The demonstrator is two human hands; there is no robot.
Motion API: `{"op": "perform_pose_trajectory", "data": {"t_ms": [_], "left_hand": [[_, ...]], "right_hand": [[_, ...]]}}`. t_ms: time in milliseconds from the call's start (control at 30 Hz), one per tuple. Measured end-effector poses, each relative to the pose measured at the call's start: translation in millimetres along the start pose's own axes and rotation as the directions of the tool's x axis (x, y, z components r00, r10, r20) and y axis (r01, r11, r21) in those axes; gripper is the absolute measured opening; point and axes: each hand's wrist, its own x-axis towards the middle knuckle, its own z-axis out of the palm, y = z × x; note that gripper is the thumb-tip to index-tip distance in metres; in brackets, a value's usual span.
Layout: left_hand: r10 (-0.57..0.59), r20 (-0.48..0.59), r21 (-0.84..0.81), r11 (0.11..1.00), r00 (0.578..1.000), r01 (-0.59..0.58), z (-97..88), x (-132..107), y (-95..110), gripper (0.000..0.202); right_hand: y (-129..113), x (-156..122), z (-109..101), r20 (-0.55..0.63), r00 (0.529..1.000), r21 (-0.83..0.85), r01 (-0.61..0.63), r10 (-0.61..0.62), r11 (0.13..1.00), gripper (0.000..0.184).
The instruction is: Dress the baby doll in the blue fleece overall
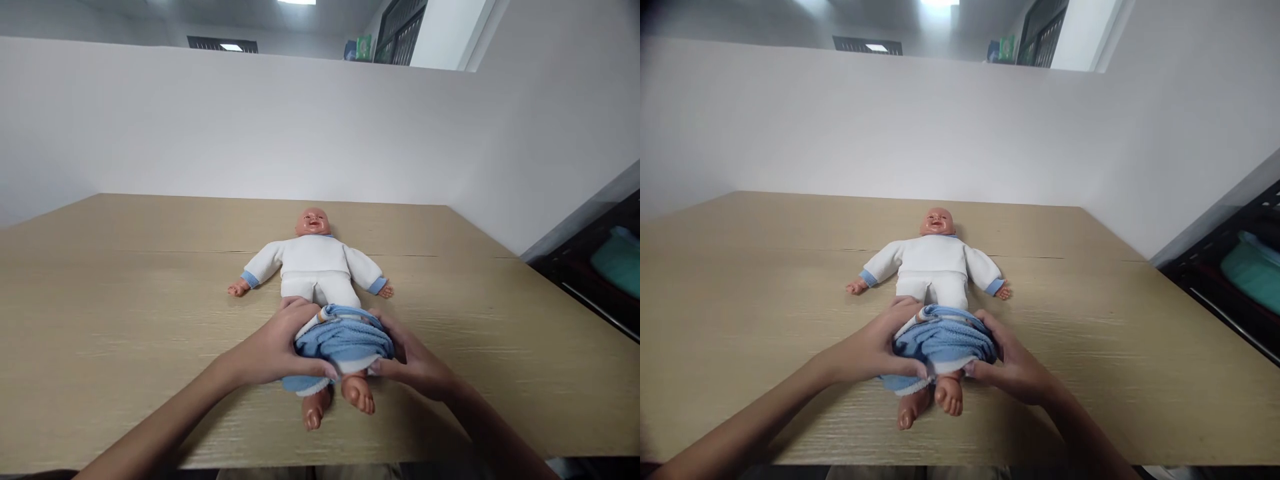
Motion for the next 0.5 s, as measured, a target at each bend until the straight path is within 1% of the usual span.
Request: {"op": "perform_pose_trajectory", "data": {"t_ms": [67, 100, 133, 167, 233, 267, 300, 333, 400, 433, 467, 500], "left_hand": [[0.031, 0.022, 0.062, 0.998, 0.999, -0.032, -5.6, -3, -2, 0.057], [0.036, 0.032, 0.094, 0.995, 0.999, -0.039, -9.2, -4, -4, 0.056], [0.034, 0.041, 0.117, 0.992, 0.999, -0.039, -12.9, -6, -6, 0.052], [0.023, 0.044, 0.126, 0.992, 0.999, -0.028, -16.5, -7, -8, 0.045], [-0.02, 0.032, 0.103, 0.995, 0.999, 0.017, -22.3, -8, -13, 0.032], [-0.046, 0.013, 0.079, 0.996, 0.999, 0.045, -24.0, -8, -16, 0.028], [-0.075, -0.02, 0.06, 0.995, 0.997, 0.076, -24.9, -7, -20, 0.026], [-0.111, -0.07, 0.056, 0.992, 0.991, 0.115, -24.8, -6, -24, 0.029], [-0.186, -0.187, 0.076, 0.976, 0.965, 0.203, -22.7, -5, -33, 0.041], [-0.216, -0.229, 0.075, 0.968, 0.949, 0.239, -21.1, -5, -37, 0.045], [-0.243, -0.247, 0.059, 0.963, 0.938, 0.265, -19.6, -5, -41, 0.048], [-0.263, -0.24, 0.03, 0.96, 0.934, 0.278, -18.3, -7, -44, 0.048]], "right_hand": [[4, 1, -9, -0.025, 0.999, -0.03, -0.038, 0.038, 0.999, 0.074], [5, 3, -13, -0.048, 0.998, -0.036, -0.045, 0.044, 0.998, 0.074], [5, 7, -15, -0.067, 0.997, -0.039, -0.036, 0.033, 0.999, 0.07], [3, 12, -16, -0.069, 0.998, -0.042, -0.012, 0.01, 0.999, 0.061], [-2, 26, -16, -0.035, 0.998, -0.038, 0.046, -0.048, 0.998, 0.04], [-5, 35, -15, -0.02, 0.997, -0.025, 0.068, -0.068, 0.997, 0.035], [-8, 45, -14, -0.016, 0.997, 0.001, 0.081, -0.081, 0.997, 0.034], [-10, 54, -13, -0.028, 0.996, 0.031, 0.086, -0.085, 0.996, 0.034], [-10, 72, -10, -0.104, 0.991, 0.075, 0.091, -0.083, 0.993, 0.036], [-7, 79, -9, -0.155, 0.985, 0.082, 0.094, -0.081, 0.992, 0.036], [-3, 84, -7, -0.206, 0.975, 0.079, 0.098, -0.08, 0.992, 0.037], [2, 87, -5, -0.255, 0.964, 0.071, 0.098, -0.077, 0.993, 0.038]]}}
